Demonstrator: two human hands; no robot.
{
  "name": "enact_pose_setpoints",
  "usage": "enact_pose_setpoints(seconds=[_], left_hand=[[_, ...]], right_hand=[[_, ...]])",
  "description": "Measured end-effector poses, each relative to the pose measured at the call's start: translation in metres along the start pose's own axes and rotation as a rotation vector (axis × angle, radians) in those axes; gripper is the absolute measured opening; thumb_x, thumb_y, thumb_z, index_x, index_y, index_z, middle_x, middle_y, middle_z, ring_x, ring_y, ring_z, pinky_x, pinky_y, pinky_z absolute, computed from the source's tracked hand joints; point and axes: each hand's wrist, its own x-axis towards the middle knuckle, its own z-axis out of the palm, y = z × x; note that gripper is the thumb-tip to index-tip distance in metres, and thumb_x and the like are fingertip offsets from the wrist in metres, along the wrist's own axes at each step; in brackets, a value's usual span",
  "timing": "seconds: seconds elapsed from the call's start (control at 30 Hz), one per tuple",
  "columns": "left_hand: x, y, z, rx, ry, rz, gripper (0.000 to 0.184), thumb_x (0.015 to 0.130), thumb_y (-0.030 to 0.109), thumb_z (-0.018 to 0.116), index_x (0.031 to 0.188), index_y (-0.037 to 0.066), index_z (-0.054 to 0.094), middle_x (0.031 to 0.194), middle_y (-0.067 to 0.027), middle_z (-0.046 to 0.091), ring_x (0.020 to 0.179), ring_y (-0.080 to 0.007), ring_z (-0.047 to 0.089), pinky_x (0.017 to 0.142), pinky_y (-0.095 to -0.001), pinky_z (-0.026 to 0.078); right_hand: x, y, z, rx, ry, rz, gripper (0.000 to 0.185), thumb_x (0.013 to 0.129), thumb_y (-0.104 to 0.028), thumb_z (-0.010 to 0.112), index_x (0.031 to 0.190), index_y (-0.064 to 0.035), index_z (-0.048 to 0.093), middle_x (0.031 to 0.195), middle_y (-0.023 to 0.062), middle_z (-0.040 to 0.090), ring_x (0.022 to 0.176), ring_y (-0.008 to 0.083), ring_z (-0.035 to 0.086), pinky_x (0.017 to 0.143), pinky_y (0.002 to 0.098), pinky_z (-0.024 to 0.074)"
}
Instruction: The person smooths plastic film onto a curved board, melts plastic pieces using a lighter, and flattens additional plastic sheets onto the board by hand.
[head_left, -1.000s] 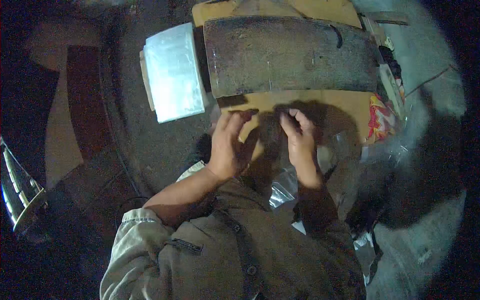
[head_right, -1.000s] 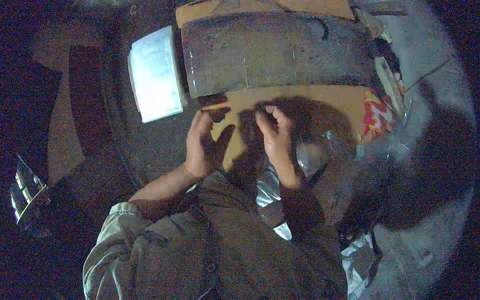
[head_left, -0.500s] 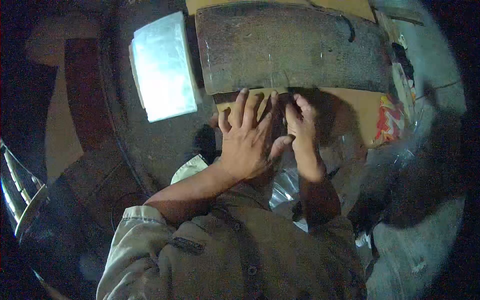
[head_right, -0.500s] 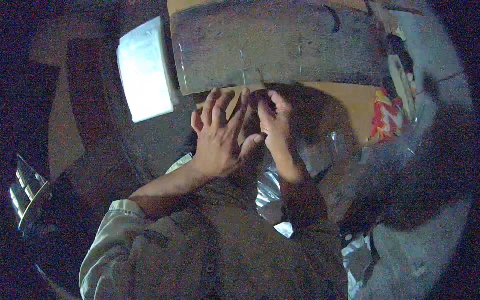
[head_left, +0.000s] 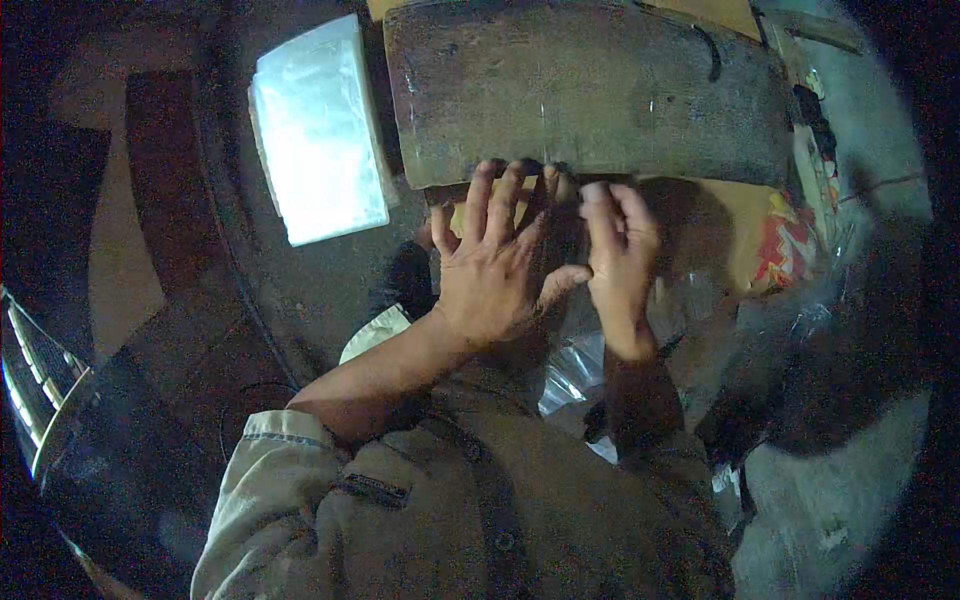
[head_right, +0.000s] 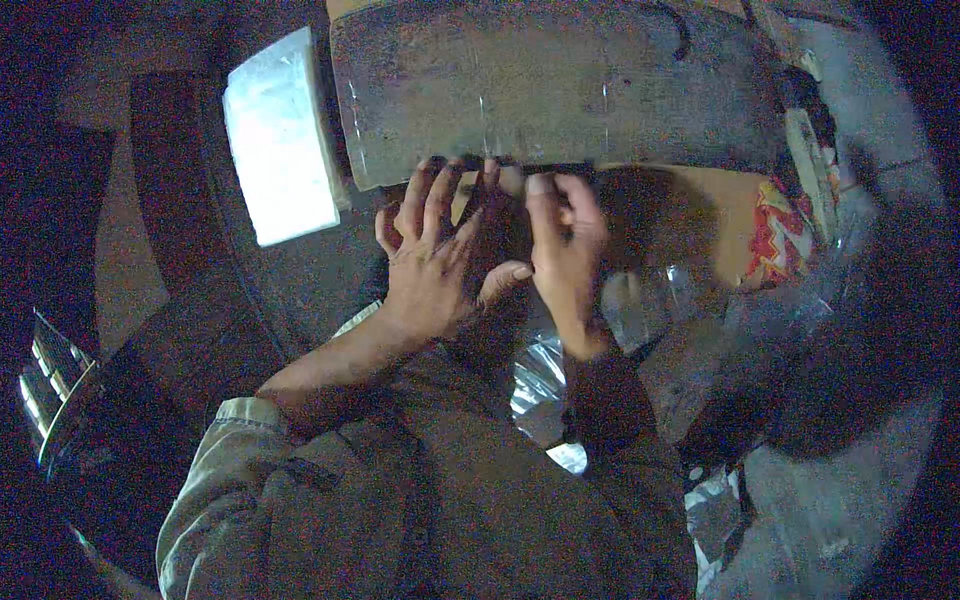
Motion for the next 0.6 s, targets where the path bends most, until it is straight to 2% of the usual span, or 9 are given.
enact_pose_setpoints(seconds=[0.03, 0.07, 0.13, 0.2, 0.27, 0.3, 0.37, 0.5, 0.6], left_hand=[[-0.001, -0.001, 0.001, 0.034, -0.009, 0.008, 0.080, 0.079, 0.071, 0.041, 0.139, 0.018, 0.039, 0.142, -0.0135, 0.033, 0.133, -0.0348, 0.025, 0.096, -0.0571, 0.017], [0.000, -0.001, 0.001, 0.034, -0.008, 0.007, 0.080, 0.079, 0.071, 0.041, 0.139, 0.018, 0.039, 0.142, -0.0135, 0.033, 0.133, -0.0348, 0.025, 0.096, -0.0571, 0.017], [0.000, -0.001, 0.002, 0.060, -0.027, 0.004, 0.079, 0.079, 0.071, 0.041, 0.139, 0.020, 0.039, 0.142, -0.0133, 0.033, 0.133, -0.0343, 0.025, 0.095, -0.0572, 0.018], [0.001, 0.003, -0.002, 0.056, -0.061, -0.016, 0.080, 0.079, 0.071, 0.041, 0.142, 0.021, 0.035, 0.142, -0.0144, 0.032, 0.133, -0.0357, 0.025, 0.097, -0.0576, 0.016], [0.002, 0.003, -0.003, 0.054, -0.090, -0.036, 0.082, 0.079, 0.071, 0.042, 0.144, 0.022, 0.031, 0.142, -0.0156, 0.031, 0.133, -0.0371, 0.024, 0.099, -0.0580, 0.015], [0.001, 0.003, -0.001, 0.067, -0.073, -0.024, 0.081, 0.079, 0.071, 0.043, 0.144, 0.023, 0.031, 0.142, -0.0150, 0.031, 0.133, -0.0368, 0.024, 0.099, -0.0581, 0.015], [0.000, 0.001, 0.001, 0.081, -0.055, -0.013, 0.080, 0.079, 0.070, 0.043, 0.144, 0.023, 0.031, 0.142, -0.0145, 0.031, 0.133, -0.0366, 0.024, 0.099, -0.0581, 0.016], [-0.001, -0.001, 0.004, 0.064, -0.047, -0.010, 0.079, 0.079, 0.070, 0.045, 0.141, 0.023, 0.036, 0.143, -0.0133, 0.030, 0.133, -0.0367, 0.024, 0.099, -0.0581, 0.015], [-0.002, 0.000, 0.003, 0.059, -0.053, -0.021, 0.077, 0.078, 0.070, 0.046, 0.139, 0.023, 0.040, 0.143, -0.0124, 0.030, 0.133, -0.0368, 0.023, 0.100, -0.0581, 0.014]], right_hand=[[0.005, 0.002, -0.002, -0.006, 0.033, -0.153, 0.018, 0.091, -0.021, 0.060, 0.092, -0.0035, 0.058, 0.068, -0.0051, 0.054, 0.058, 0.0012, 0.048, 0.052, 0.0178, 0.0372], [0.008, 0.000, -0.009, -0.033, 0.082, -0.195, 0.016, 0.091, -0.019, 0.060, 0.095, -0.0034, 0.058, 0.069, -0.0046, 0.055, 0.058, 0.0022, 0.049, 0.053, 0.0177, 0.0380], [0.023, -0.016, -0.018, -0.286, 0.204, -0.413, 0.018, 0.090, -0.019, 0.060, 0.098, -0.0030, 0.057, 0.077, -0.0022, 0.058, 0.061, 0.0021, 0.050, 0.053, 0.0175, 0.0385], [0.041, -0.035, -0.025, -0.242, 0.229, -0.426, 0.022, 0.089, -0.019, 0.062, 0.101, -0.0017, 0.057, 0.088, 0.0033, 0.060, 0.073, 0.0072, 0.055, 0.064, 0.0214, 0.0440], [0.077, -0.032, -0.039, -0.476, 0.355, -0.662, 0.030, 0.088, -0.024, 0.064, 0.107, -0.0011, 0.056, 0.098, 0.0107, 0.061, 0.090, 0.0170, 0.058, 0.079, 0.0290, 0.0459], [0.093, -0.031, -0.044, -0.475, 0.355, -0.662, 0.030, 0.088, -0.024, 0.064, 0.107, -0.0011, 0.056, 0.098, 0.0107, 0.061, 0.090, 0.0170, 0.058, 0.079, 0.0290, 0.0459], [0.121, -0.032, -0.051, -0.540, 0.410, -0.638, 0.041, 0.085, -0.033, 0.065, 0.110, -0.0012, 0.057, 0.106, 0.0161, 0.061, 0.102, 0.0271, 0.056, 0.089, 0.0366, 0.0434], [0.155, -0.036, -0.048, -0.707, 0.536, -0.685, 0.050, 0.083, -0.044, 0.064, 0.108, -0.0011, 0.061, 0.104, 0.0170, 0.064, 0.095, 0.0315, 0.061, 0.083, 0.0388, 0.0463], [0.161, -0.038, -0.050, -0.863, 0.548, -0.559, 0.045, 0.082, -0.041, 0.065, 0.103, -0.0018, 0.062, 0.097, 0.0177, 0.066, 0.090, 0.0319, 0.063, 0.080, 0.0382, 0.0478]])
